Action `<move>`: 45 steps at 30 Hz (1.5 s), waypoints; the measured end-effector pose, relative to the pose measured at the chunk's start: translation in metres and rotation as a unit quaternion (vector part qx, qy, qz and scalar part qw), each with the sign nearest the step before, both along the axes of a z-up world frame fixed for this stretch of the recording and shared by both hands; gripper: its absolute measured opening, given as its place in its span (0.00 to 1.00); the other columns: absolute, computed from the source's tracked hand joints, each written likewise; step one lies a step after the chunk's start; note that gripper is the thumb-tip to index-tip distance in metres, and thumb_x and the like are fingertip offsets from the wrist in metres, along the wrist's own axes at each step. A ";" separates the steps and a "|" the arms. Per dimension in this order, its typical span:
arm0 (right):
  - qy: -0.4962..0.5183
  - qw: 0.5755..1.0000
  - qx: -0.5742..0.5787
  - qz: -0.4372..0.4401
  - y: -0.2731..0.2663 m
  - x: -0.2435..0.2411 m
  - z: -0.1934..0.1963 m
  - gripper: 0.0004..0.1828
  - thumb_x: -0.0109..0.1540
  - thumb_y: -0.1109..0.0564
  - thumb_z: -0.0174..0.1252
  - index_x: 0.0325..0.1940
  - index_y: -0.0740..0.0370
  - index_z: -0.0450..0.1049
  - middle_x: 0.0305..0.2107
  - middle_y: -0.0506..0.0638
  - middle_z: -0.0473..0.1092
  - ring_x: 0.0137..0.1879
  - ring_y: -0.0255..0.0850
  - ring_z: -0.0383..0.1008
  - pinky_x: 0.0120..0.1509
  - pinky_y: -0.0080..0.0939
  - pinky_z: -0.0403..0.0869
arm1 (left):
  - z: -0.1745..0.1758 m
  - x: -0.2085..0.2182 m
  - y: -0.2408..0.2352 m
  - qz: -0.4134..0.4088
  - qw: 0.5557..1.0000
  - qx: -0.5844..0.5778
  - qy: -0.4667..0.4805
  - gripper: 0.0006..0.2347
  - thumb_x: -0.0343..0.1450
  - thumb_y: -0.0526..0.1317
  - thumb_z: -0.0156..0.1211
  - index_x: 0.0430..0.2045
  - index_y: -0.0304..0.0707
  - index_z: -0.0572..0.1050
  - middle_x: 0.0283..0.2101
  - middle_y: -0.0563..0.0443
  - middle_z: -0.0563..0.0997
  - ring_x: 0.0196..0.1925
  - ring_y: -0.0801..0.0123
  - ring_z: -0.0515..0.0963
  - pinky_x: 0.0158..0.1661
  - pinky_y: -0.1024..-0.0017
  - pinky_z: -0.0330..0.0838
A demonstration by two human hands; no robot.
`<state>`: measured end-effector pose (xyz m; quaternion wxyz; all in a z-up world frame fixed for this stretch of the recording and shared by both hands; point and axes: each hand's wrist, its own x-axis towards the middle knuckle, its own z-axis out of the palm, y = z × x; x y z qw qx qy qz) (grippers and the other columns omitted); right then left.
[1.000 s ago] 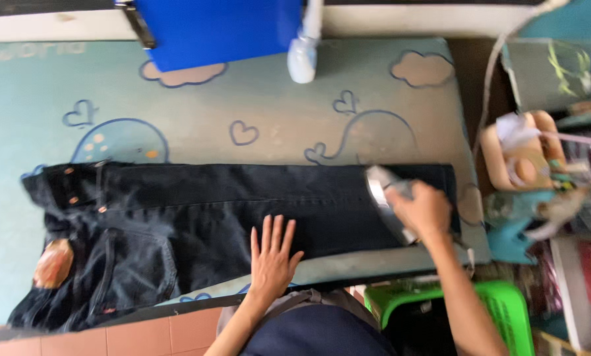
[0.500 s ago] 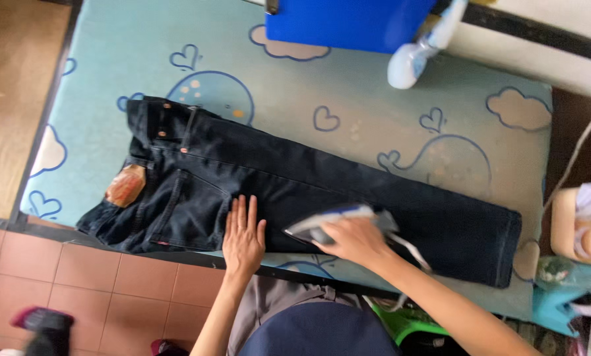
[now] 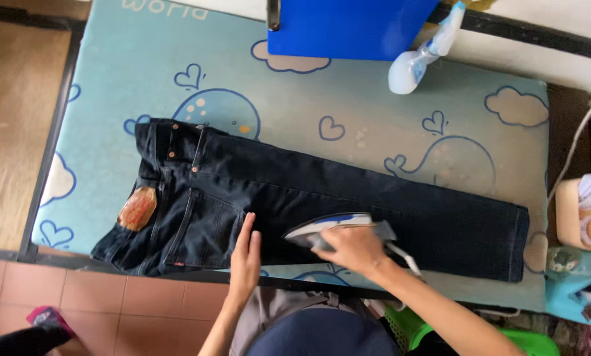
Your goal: The person irons a pair of dark denim jeans on a patterned ironing board. They repeatedly spray the jeans with water from a spray bottle and use a steam iron to press both legs and the waist area, adjusting the garment between passes.
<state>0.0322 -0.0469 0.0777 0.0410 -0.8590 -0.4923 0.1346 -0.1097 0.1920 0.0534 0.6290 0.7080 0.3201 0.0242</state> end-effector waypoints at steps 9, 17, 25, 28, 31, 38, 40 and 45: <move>0.011 0.933 -0.093 -0.347 0.045 0.055 0.019 0.27 0.66 0.24 0.51 0.45 0.48 0.74 0.27 0.53 0.79 0.35 0.58 0.82 0.30 0.59 0.75 | -0.031 0.038 -0.056 -0.223 0.860 0.440 -0.128 0.29 0.68 0.25 0.44 0.69 0.25 0.63 0.74 0.26 0.62 0.78 0.39 0.58 0.75 0.54 0.55; 0.033 0.856 -0.084 -0.509 -0.041 0.062 0.011 0.28 0.68 0.27 0.52 0.40 0.54 0.70 0.29 0.59 0.78 0.39 0.67 0.80 0.36 0.65 0.74 | -0.044 0.074 -0.110 -0.336 0.764 0.533 -0.137 0.30 0.76 0.48 0.49 0.74 0.33 0.57 0.76 0.32 0.60 0.81 0.40 0.52 0.75 0.45 0.49; -0.092 0.685 -0.099 -0.716 -0.299 0.079 -0.008 0.36 0.65 0.24 0.59 0.39 0.63 0.76 0.35 0.68 0.78 0.44 0.71 0.79 0.42 0.69 0.74 | -0.049 0.073 -0.119 -0.364 0.713 0.591 -0.100 0.38 0.73 0.69 0.41 0.77 0.52 0.55 0.79 0.41 0.56 0.82 0.41 0.49 0.75 0.39 0.43; -0.102 0.691 -0.041 -0.715 -0.309 0.081 0.005 0.38 0.65 0.26 0.63 0.36 0.68 0.76 0.34 0.71 0.77 0.44 0.74 0.77 0.44 0.69 0.72 | -0.051 0.072 -0.119 -0.363 0.711 0.595 -0.095 0.42 0.70 0.73 0.40 0.78 0.53 0.53 0.81 0.41 0.52 0.84 0.41 0.45 0.75 0.39 0.40; 0.072 0.667 -0.080 -0.737 -0.254 0.075 0.047 0.33 0.65 0.28 0.54 0.46 0.62 0.77 0.45 0.65 0.78 0.52 0.65 0.78 0.50 0.64 0.74 | -0.045 0.072 -0.121 -0.358 0.710 0.599 -0.097 0.44 0.68 0.74 0.42 0.78 0.52 0.53 0.81 0.41 0.53 0.84 0.43 0.47 0.75 0.38 0.43; -0.007 0.746 -0.110 -0.657 -0.294 0.080 0.023 0.33 0.67 0.25 0.52 0.37 0.59 0.72 0.32 0.65 0.78 0.42 0.69 0.79 0.40 0.66 0.73 | -0.045 0.072 -0.123 -0.345 0.728 0.583 -0.106 0.44 0.67 0.75 0.43 0.78 0.55 0.52 0.82 0.44 0.52 0.85 0.46 0.45 0.76 0.41 0.42; -0.042 0.729 -0.108 -0.675 -0.317 0.094 0.030 0.34 0.68 0.27 0.53 0.38 0.62 0.76 0.35 0.67 0.79 0.44 0.68 0.79 0.43 0.65 0.74 | -0.046 0.073 -0.123 -0.339 0.730 0.583 -0.111 0.44 0.67 0.74 0.43 0.78 0.55 0.52 0.81 0.43 0.53 0.85 0.46 0.46 0.76 0.41 0.42; -0.088 0.772 -0.082 -0.624 -0.337 0.100 0.023 0.34 0.61 0.22 0.59 0.35 0.56 0.77 0.31 0.70 0.77 0.43 0.72 0.77 0.43 0.67 0.72 | -0.042 0.066 -0.129 -0.327 0.740 0.582 -0.084 0.44 0.67 0.73 0.49 0.78 0.55 0.53 0.80 0.33 0.53 0.83 0.43 0.47 0.75 0.41 0.42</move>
